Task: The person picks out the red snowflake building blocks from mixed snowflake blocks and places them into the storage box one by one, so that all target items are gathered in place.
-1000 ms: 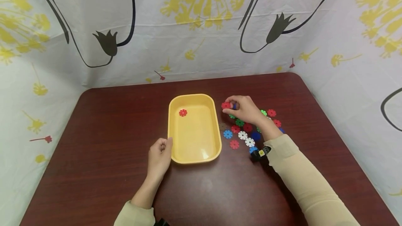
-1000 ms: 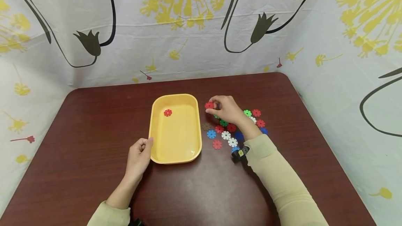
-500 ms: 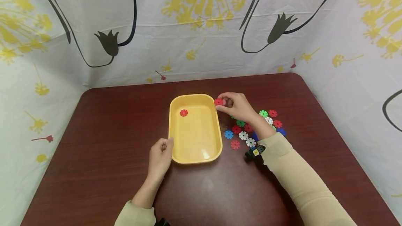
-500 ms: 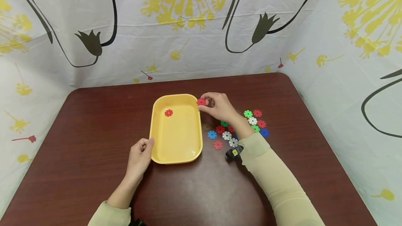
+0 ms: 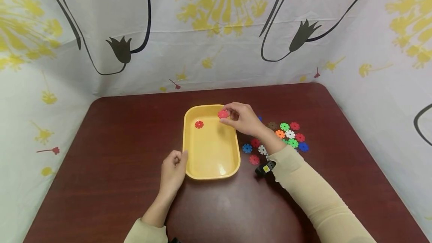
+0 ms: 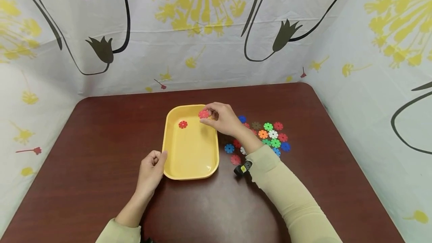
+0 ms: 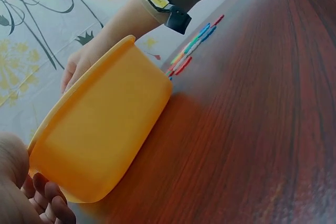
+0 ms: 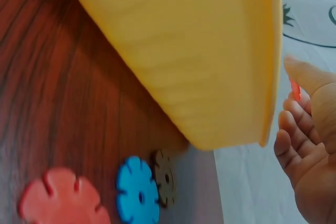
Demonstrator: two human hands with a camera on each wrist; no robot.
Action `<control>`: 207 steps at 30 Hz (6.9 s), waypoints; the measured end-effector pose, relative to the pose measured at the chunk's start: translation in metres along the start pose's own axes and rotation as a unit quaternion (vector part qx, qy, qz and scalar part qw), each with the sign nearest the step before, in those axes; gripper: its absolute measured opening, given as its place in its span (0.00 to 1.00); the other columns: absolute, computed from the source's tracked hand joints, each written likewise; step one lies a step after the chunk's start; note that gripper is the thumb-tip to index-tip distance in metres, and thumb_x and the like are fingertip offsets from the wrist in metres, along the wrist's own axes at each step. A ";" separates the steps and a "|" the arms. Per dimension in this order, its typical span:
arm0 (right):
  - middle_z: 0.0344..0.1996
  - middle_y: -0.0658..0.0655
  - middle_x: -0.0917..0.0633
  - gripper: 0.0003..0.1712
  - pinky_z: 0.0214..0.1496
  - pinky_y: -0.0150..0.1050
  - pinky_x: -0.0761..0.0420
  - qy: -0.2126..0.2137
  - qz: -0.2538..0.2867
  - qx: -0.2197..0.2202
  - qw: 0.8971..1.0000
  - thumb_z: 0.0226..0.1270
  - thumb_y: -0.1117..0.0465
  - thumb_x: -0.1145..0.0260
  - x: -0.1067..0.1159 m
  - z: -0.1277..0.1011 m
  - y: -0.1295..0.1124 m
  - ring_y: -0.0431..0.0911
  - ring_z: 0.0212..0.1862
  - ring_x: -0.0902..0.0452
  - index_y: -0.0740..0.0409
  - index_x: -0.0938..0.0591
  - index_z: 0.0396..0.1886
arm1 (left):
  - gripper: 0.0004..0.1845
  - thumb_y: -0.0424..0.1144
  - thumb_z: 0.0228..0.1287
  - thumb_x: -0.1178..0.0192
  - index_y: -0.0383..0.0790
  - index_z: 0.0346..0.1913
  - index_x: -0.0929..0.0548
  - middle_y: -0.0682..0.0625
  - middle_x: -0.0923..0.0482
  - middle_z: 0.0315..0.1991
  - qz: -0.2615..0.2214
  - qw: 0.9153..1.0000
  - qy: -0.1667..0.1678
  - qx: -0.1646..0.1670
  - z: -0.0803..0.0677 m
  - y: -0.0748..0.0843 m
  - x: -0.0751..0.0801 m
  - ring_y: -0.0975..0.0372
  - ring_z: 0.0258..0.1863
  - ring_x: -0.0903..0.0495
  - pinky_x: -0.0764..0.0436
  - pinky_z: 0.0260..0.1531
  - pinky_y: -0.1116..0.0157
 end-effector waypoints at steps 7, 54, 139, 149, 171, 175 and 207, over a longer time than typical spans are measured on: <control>0.29 0.48 0.23 0.19 0.31 0.37 0.26 -0.014 0.010 0.009 1.000 0.56 0.50 0.30 -0.012 0.002 -0.007 0.40 0.30 0.29 0.52 0.19 0.44 | 0.15 0.47 0.67 0.46 0.42 0.26 0.28 0.53 0.41 0.15 0.015 1.000 -0.002 0.007 -0.002 -0.002 0.000 0.66 0.12 0.43 0.40 0.15 0.71; 0.27 0.50 0.19 0.18 0.32 0.32 0.27 -0.162 -0.064 0.040 0.984 0.56 0.53 0.29 -0.056 0.044 -0.024 0.38 0.27 0.27 0.58 0.18 0.43 | 0.15 0.46 0.68 0.46 0.41 0.28 0.30 0.52 0.41 0.16 -0.015 0.999 -0.034 -0.001 0.004 0.001 0.002 0.66 0.13 0.42 0.40 0.15 0.71; 0.34 0.45 0.19 0.11 0.34 0.38 0.23 0.011 -0.036 -0.054 0.998 0.64 0.54 0.36 0.052 -0.036 0.028 0.38 0.33 0.26 0.50 0.20 0.45 | 0.19 0.52 0.68 0.48 0.40 0.26 0.29 0.51 0.40 0.18 0.014 0.999 -0.029 0.013 0.004 -0.002 0.002 0.62 0.16 0.40 0.37 0.19 0.68; 0.34 0.49 0.19 0.14 0.34 0.38 0.23 0.001 -0.074 -0.105 0.992 0.64 0.55 0.36 0.064 -0.051 0.043 0.41 0.33 0.25 0.55 0.20 0.47 | 0.19 0.51 0.68 0.48 0.40 0.25 0.31 0.51 0.41 0.18 0.006 1.000 -0.028 0.014 0.003 -0.001 0.002 0.63 0.16 0.40 0.38 0.19 0.69; 0.26 0.53 0.22 0.19 0.35 0.41 0.28 -0.120 -0.136 -0.232 0.956 0.53 0.49 0.28 0.065 -0.068 0.076 0.46 0.28 0.31 0.58 0.19 0.36 | 0.19 0.48 0.68 0.46 0.41 0.23 0.36 0.52 0.43 0.15 -0.013 1.000 -0.024 -0.004 0.004 -0.003 0.002 0.65 0.14 0.43 0.41 0.16 0.71; 0.25 0.54 0.23 0.18 0.35 0.41 0.28 -0.130 -0.123 -0.247 0.952 0.56 0.51 0.29 0.067 -0.067 0.074 0.46 0.26 0.30 0.59 0.19 0.38 | 0.19 0.47 0.68 0.46 0.41 0.23 0.36 0.52 0.43 0.15 -0.014 1.000 -0.024 -0.003 0.004 -0.003 0.002 0.65 0.14 0.43 0.41 0.16 0.71; 0.34 0.56 0.21 0.19 0.37 0.40 0.26 -0.157 -0.102 -0.210 0.960 0.55 0.56 0.28 0.073 -0.065 0.076 0.48 0.36 0.29 0.60 0.20 0.43 | 0.19 0.45 0.68 0.46 0.39 0.22 0.34 0.53 0.42 0.14 -0.018 1.000 -0.018 0.001 0.006 0.000 0.002 0.67 0.13 0.43 0.42 0.14 0.71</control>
Point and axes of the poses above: each hand's wrist, its own z-axis towards the middle knuckle, its own x-axis out of the back of the hand, y = z × x, the point moved 1 cm from there along z, towards the middle knuckle
